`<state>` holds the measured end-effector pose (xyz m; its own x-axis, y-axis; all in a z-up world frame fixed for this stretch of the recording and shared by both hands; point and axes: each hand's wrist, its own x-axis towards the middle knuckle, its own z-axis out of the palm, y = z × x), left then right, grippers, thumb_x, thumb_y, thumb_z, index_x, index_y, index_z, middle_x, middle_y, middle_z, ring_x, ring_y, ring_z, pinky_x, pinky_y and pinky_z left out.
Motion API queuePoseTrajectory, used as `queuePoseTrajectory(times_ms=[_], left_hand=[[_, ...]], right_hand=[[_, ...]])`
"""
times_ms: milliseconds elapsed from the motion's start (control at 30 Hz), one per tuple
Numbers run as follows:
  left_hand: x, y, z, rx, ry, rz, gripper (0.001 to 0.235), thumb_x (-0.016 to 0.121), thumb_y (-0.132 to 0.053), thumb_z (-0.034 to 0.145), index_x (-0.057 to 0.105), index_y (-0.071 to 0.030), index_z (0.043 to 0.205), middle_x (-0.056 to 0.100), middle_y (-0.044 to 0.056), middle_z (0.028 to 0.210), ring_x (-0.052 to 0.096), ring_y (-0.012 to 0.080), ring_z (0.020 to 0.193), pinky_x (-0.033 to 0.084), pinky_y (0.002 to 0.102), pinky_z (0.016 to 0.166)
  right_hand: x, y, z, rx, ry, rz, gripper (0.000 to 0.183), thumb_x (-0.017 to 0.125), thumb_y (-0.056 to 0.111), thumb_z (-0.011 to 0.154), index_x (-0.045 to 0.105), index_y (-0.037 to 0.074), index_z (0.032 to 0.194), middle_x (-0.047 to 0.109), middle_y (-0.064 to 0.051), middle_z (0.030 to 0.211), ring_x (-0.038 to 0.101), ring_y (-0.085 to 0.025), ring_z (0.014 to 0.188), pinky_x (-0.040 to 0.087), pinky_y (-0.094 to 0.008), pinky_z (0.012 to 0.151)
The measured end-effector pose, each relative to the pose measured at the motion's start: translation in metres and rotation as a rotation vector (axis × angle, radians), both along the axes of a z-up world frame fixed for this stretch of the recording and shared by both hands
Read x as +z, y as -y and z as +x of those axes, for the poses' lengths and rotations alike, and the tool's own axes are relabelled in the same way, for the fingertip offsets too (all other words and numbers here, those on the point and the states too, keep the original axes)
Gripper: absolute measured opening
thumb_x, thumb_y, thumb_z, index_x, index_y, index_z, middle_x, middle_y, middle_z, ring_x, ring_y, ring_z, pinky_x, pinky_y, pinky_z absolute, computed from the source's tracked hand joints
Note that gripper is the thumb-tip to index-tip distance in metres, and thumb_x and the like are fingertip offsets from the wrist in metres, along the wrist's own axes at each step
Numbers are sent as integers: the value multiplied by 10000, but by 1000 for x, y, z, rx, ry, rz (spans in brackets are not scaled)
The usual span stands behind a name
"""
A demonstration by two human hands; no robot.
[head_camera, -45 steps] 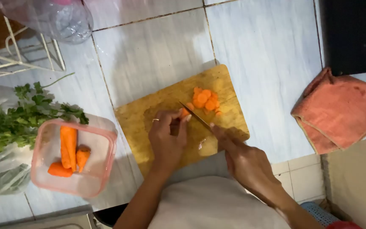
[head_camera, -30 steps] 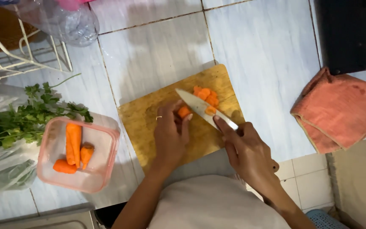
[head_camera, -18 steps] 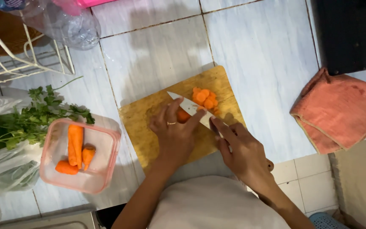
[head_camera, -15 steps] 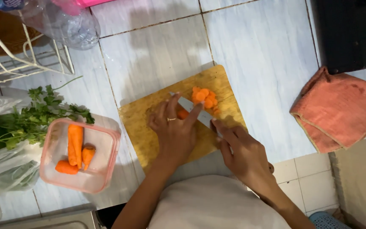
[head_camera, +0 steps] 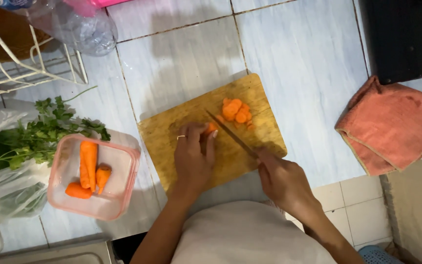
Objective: The person slices a carrot on a wooden cutting board with a knife and then places the pieces into a plastic container.
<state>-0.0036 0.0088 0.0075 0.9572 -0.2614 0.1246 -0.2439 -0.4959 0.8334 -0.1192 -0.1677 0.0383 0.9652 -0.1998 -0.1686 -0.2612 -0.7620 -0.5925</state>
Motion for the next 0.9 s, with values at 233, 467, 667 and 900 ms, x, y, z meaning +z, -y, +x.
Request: queuePoseTrajectory(times_ms=[233, 467, 667, 900], left_hand=[[-2, 1, 2, 37, -104, -112, 226, 768, -79, 926, 635, 12, 1085, 697, 148, 1114, 719, 198, 830, 595, 295, 730], [-2, 6, 5, 82, -95, -107, 193, 803, -82, 900, 678, 4, 1020, 731, 118, 1031, 711, 154, 764, 588, 268, 678], [5, 5, 8, 113, -97, -126, 197, 777, -56, 921, 699, 0, 1094, 678, 112, 1027, 704, 164, 787, 587, 258, 671], [2, 3, 9, 70, -68, -193, 222, 784, -65, 904, 697, 6, 1096, 707, 126, 1120, 738, 150, 859, 618, 254, 725]], right_hand=[[7, -2, 7, -25, 21, -12, 474, 608, -32, 884, 536, 40, 1348, 738, -197, 1021, 707, -313, 608, 556, -406, 507], [19, -9, 8, 13, 66, 12, 659, 616, -36, 855, 489, 156, 1472, 742, -169, 999, 686, -295, 562, 555, -383, 493], [21, -13, 12, 44, -115, -56, 741, 655, 19, 866, 434, 246, 1536, 678, -99, 757, 606, -256, 450, 507, -388, 434], [18, -13, 14, 89, -74, -121, 739, 663, 19, 863, 435, 226, 1535, 671, -80, 740, 582, -243, 442, 480, -398, 416]])
